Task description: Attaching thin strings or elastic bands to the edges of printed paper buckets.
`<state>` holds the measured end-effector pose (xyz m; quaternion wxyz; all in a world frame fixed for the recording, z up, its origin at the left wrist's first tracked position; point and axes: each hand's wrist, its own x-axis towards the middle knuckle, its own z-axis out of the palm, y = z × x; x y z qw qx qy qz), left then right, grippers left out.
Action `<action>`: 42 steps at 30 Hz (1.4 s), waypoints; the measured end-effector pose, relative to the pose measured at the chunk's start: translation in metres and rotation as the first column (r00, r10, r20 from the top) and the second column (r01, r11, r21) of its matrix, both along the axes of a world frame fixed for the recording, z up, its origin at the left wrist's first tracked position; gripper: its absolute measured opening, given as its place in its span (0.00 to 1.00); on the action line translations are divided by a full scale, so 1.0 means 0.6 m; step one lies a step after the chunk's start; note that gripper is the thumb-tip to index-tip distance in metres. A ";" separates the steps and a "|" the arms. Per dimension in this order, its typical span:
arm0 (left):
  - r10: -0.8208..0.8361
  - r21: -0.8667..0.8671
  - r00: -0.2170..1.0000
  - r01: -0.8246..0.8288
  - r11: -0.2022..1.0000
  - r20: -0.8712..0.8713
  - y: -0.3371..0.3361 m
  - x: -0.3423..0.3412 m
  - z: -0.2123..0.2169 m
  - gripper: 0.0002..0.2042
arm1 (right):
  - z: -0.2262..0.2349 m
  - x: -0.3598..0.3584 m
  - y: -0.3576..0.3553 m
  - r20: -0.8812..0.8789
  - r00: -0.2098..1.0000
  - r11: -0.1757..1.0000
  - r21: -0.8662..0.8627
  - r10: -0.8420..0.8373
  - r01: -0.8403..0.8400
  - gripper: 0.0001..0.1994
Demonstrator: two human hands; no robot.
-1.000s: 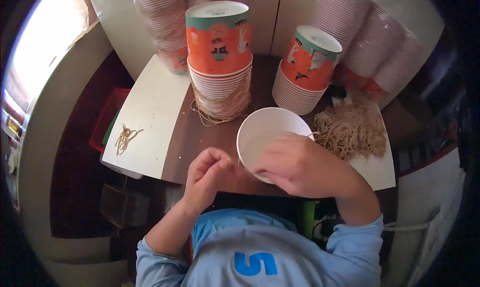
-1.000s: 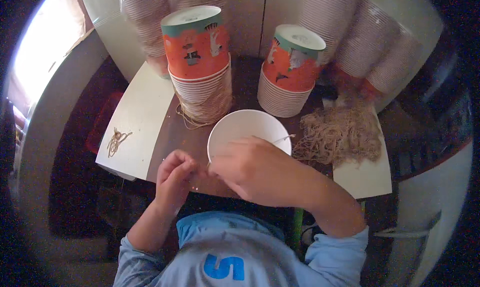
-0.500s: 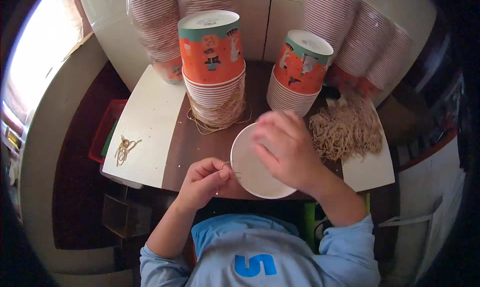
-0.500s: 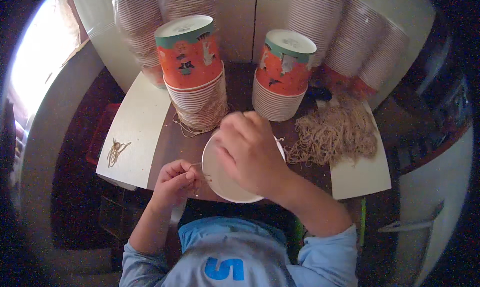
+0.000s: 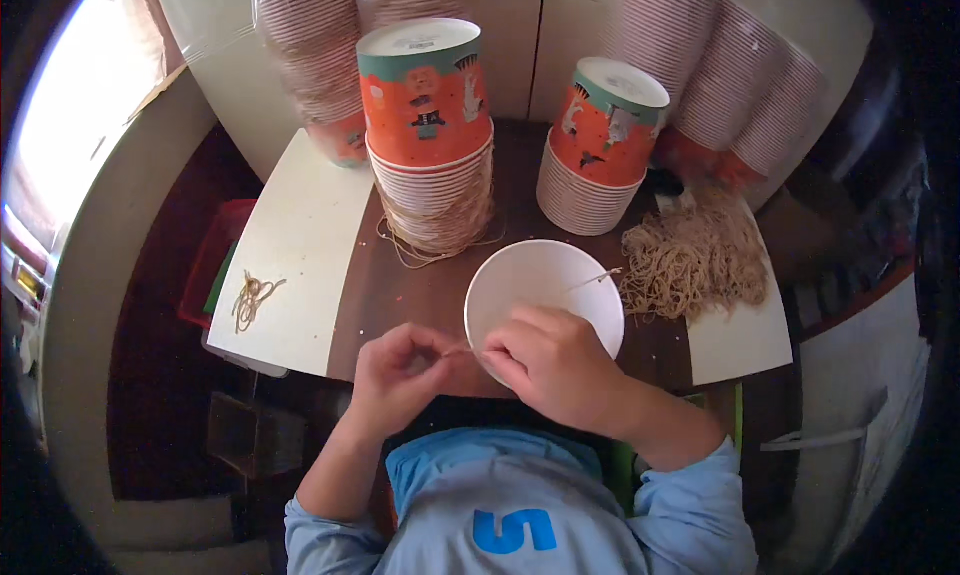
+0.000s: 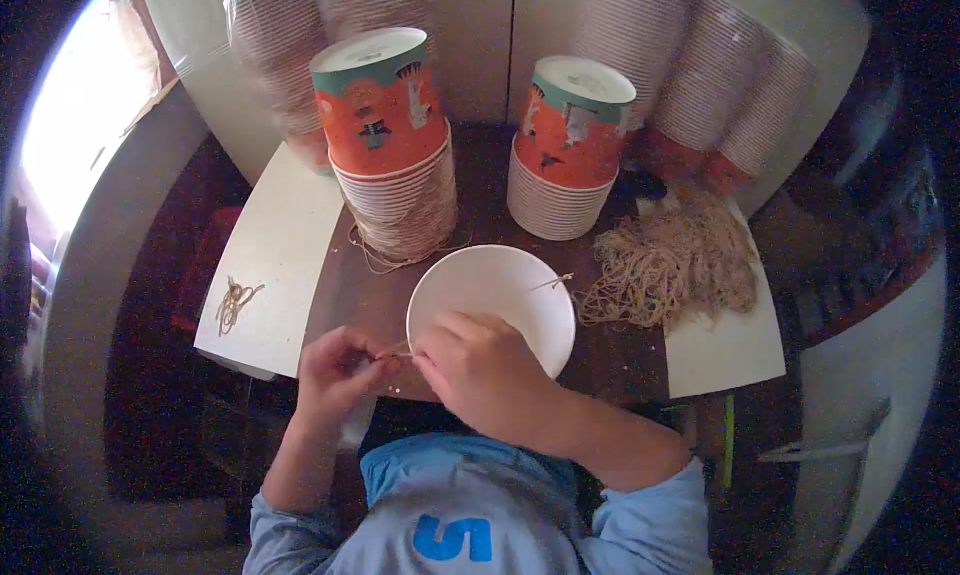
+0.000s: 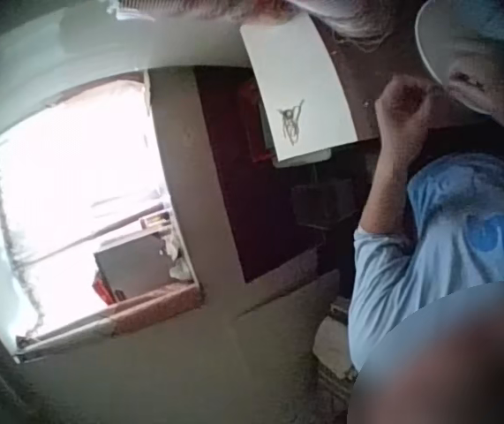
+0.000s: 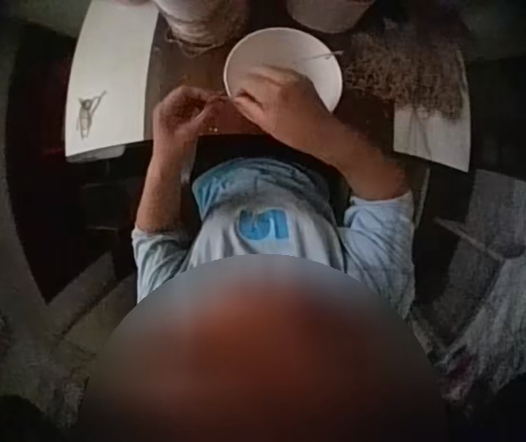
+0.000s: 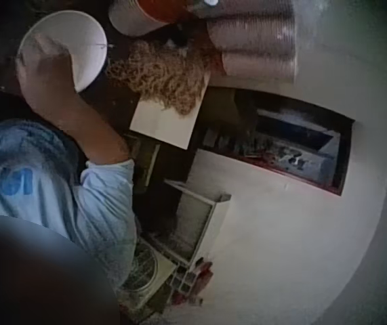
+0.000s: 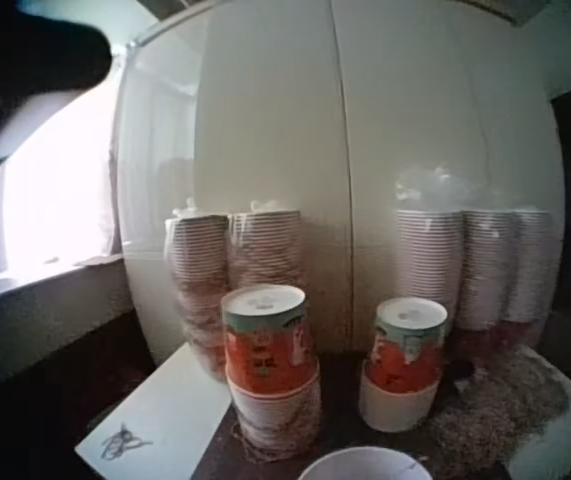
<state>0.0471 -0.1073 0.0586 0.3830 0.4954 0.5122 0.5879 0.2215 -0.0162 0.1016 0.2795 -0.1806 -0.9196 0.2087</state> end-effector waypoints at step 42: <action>0.401 0.073 0.805 -0.476 0.876 0.439 -0.041 0.068 -0.096 0.06 | -0.140 -0.045 -0.048 -0.318 0.872 -0.246 -0.872 -0.371 -0.422 0.09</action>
